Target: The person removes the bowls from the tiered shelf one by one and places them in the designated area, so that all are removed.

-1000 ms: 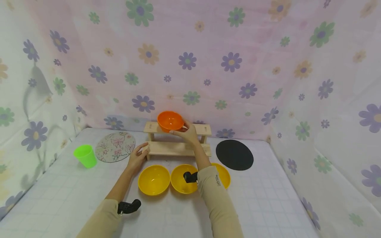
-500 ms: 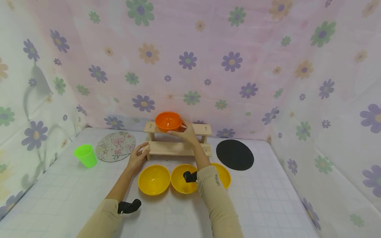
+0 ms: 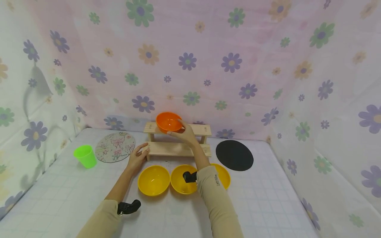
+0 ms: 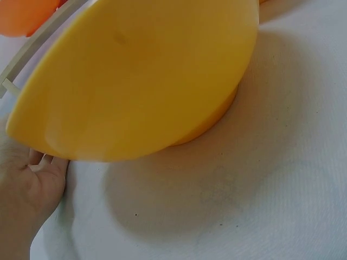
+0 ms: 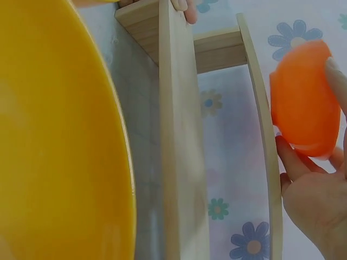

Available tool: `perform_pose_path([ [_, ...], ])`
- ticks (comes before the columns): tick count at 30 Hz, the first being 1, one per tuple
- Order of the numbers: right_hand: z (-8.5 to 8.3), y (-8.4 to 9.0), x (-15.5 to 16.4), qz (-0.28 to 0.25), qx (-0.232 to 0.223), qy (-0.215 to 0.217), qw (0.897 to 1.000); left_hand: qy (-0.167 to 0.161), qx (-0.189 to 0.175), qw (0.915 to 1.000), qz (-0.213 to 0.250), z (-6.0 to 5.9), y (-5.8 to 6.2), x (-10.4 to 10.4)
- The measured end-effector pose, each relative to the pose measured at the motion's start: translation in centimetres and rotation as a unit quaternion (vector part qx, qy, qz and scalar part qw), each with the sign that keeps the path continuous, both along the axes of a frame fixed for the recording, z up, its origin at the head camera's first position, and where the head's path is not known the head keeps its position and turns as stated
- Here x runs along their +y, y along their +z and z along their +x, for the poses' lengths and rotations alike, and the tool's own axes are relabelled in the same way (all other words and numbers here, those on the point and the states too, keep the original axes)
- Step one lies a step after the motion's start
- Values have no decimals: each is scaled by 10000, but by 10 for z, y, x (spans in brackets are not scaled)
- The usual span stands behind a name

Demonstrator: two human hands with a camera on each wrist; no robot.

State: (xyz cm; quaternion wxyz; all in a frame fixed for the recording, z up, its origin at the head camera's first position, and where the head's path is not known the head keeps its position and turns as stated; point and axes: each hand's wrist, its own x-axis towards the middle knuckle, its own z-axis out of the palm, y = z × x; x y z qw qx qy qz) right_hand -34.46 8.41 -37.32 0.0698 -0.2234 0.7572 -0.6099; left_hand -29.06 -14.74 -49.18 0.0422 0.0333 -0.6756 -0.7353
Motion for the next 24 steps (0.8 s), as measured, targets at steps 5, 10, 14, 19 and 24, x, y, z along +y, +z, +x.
perform_pose_path([
  [5, -6, -10, 0, -165, 9, -179, 9997, 20, -13, 9999, -114, 0, 0, 0],
  [10, 0, -4, 1, -330, -100, -164, 9993, 68, 28, 10000, -55, -7, -13, 0],
  [14, 2, -7, 7, -408, -94, -191, 9989, 115, 44, 9999, -3, -7, -13, 1],
  [19, 1, -17, 18, -289, 286, -288, 9988, 129, 7, 9999, -70, -6, -12, 0],
  [24, 8, -24, 30, -161, 503, -435, 9977, 155, 49, 9996, -227, -4, -10, 0],
])
